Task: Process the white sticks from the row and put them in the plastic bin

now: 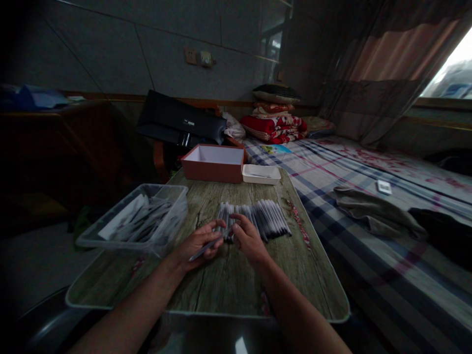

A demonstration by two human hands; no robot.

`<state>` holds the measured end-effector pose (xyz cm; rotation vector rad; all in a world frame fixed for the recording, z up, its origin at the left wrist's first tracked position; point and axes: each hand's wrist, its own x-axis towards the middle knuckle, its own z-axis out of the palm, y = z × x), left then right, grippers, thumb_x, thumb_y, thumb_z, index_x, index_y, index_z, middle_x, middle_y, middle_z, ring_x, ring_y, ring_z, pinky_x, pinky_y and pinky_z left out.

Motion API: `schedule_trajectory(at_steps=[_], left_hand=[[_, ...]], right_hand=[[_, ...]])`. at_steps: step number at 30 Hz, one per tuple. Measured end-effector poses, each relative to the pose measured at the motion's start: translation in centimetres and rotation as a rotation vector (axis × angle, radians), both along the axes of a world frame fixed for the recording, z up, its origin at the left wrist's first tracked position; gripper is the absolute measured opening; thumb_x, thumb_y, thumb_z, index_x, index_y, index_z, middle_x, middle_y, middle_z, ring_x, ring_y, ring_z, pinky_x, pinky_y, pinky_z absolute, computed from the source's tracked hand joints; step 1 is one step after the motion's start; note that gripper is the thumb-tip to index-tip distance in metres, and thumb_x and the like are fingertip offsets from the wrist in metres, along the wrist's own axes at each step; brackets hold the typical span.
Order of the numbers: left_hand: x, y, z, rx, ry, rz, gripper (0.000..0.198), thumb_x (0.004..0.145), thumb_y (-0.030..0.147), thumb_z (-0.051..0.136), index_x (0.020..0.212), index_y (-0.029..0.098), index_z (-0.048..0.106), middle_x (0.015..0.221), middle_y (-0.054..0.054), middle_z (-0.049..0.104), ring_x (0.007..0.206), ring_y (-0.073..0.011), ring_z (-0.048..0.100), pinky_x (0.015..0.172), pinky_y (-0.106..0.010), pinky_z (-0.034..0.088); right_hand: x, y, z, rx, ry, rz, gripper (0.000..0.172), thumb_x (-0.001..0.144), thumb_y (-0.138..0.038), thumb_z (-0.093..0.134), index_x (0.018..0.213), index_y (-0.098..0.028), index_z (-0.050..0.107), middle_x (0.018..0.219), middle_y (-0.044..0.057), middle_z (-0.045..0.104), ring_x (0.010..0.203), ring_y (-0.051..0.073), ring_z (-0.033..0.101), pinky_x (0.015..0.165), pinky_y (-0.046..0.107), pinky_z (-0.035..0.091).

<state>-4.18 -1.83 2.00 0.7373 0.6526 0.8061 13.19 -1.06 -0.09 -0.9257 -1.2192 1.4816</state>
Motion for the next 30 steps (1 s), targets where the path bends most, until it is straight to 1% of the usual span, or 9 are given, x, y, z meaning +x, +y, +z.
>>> schedule_trajectory(at_steps=[1, 3, 6, 9, 12, 16, 20, 26, 30], left_hand=[[-0.1, 0.0, -0.2, -0.020, -0.035, -0.019, 0.024, 0.079, 0.027, 0.067, 0.098, 0.020, 0.053, 0.059, 0.004, 0.056, 0.035, -0.0025, 0.038, 0.036, -0.012, 0.024], [-0.1, 0.1, -0.4, -0.049, -0.110, 0.015, 0.018, 0.079, 0.025, 0.065, 0.093, 0.017, 0.058, 0.061, 0.002, 0.057, 0.038, -0.0032, 0.042, 0.038, -0.014, 0.029], [0.2, 0.2, -0.5, -0.028, -0.141, 0.145, 0.022, 0.074, 0.021, 0.067, 0.095, 0.014, 0.064, 0.068, -0.001, 0.061, 0.049, -0.0071, 0.053, 0.045, -0.018, 0.042], [0.7, 0.1, -0.5, 0.140, 0.017, 0.306, 0.024, 0.072, 0.020, 0.071, 0.095, 0.014, 0.068, 0.070, 0.001, 0.062, 0.055, -0.0076, 0.055, 0.048, -0.018, 0.044], [1.1, 0.1, -0.8, 0.280, 0.167, 0.442, 0.018, 0.075, 0.029, 0.073, 0.086, 0.015, 0.070, 0.073, -0.001, 0.065, 0.065, -0.0096, 0.060, 0.056, -0.018, 0.049], [1.4, 0.2, -1.2, 0.272, 0.178, 0.442, 0.026, 0.073, 0.037, 0.075, 0.085, 0.014, 0.071, 0.085, -0.005, 0.072, 0.077, -0.0148, 0.067, 0.072, -0.025, 0.056], [1.5, 0.1, -1.2, 0.228, 0.175, 0.481, 0.030, 0.069, 0.037, 0.078, 0.085, 0.013, 0.071, 0.085, -0.007, 0.074, 0.074, -0.0164, 0.069, 0.070, -0.027, 0.057], [1.9, 0.0, -1.1, 0.163, 0.123, 0.555, 0.036, 0.065, 0.040, 0.081, 0.085, 0.013, 0.070, 0.085, -0.007, 0.076, 0.076, -0.0181, 0.072, 0.070, -0.028, 0.058], [1.9, 0.0, -1.1, 0.155, 0.117, 0.564, 0.035, 0.064, 0.039, 0.082, 0.084, 0.013, 0.070, 0.083, -0.006, 0.075, 0.073, -0.0167, 0.071, 0.069, -0.026, 0.058]], right_hand=[[0.0, 0.1, -0.1, 0.002, -0.013, 0.016, 0.038, 0.078, -0.050, 0.065, 0.098, -0.018, 0.058, 0.065, -0.004, 0.054, 0.044, 0.005, 0.035, 0.040, 0.019, 0.023], [0.1, 0.3, -0.4, -0.030, -0.020, 0.022, 0.035, 0.076, -0.050, 0.067, 0.082, -0.017, 0.058, 0.059, -0.004, 0.052, 0.043, 0.005, 0.035, 0.040, 0.019, 0.023], [0.0, 0.4, -1.0, -0.118, 0.061, -0.025, 0.036, 0.075, -0.050, 0.068, 0.077, -0.018, 0.053, 0.056, -0.005, 0.052, 0.039, 0.004, 0.032, 0.037, 0.018, 0.021], [-0.2, 0.2, -1.1, -0.159, 0.085, -0.062, 0.038, 0.073, -0.051, 0.069, 0.076, -0.019, 0.049, 0.053, -0.007, 0.050, 0.038, 0.004, 0.031, 0.036, 0.018, 0.020], [-0.5, -0.1, -0.9, -0.181, 0.037, -0.072, 0.042, 0.074, -0.057, 0.065, 0.076, -0.019, 0.050, 0.055, -0.005, 0.052, 0.038, 0.005, 0.033, 0.035, 0.018, 0.021], [-0.6, -0.4, -0.6, -0.267, -0.019, -0.058, 0.053, 0.073, -0.069, 0.057, 0.067, -0.018, 0.048, 0.052, -0.006, 0.044, 0.038, 0.004, 0.031, 0.034, 0.018, 0.018], [-0.8, -0.4, -0.8, -0.264, -0.015, -0.029, 0.054, 0.072, -0.070, 0.059, 0.062, -0.020, 0.041, 0.049, -0.009, 0.033, 0.037, 0.003, 0.022, 0.035, 0.019, 0.015], [-1.2, -0.6, -1.1, -0.074, -0.085, -0.132, 0.050, 0.076, -0.066, 0.059, 0.064, -0.020, 0.042, 0.054, -0.007, 0.036, 0.044, 0.006, 0.030, 0.040, 0.020, 0.024], [-1.0, -0.7, -1.2, -0.125, -0.067, -0.114, 0.049, 0.077, -0.067, 0.056, 0.067, -0.020, 0.044, 0.056, -0.006, 0.038, 0.046, 0.007, 0.030, 0.040, 0.020, 0.022]])
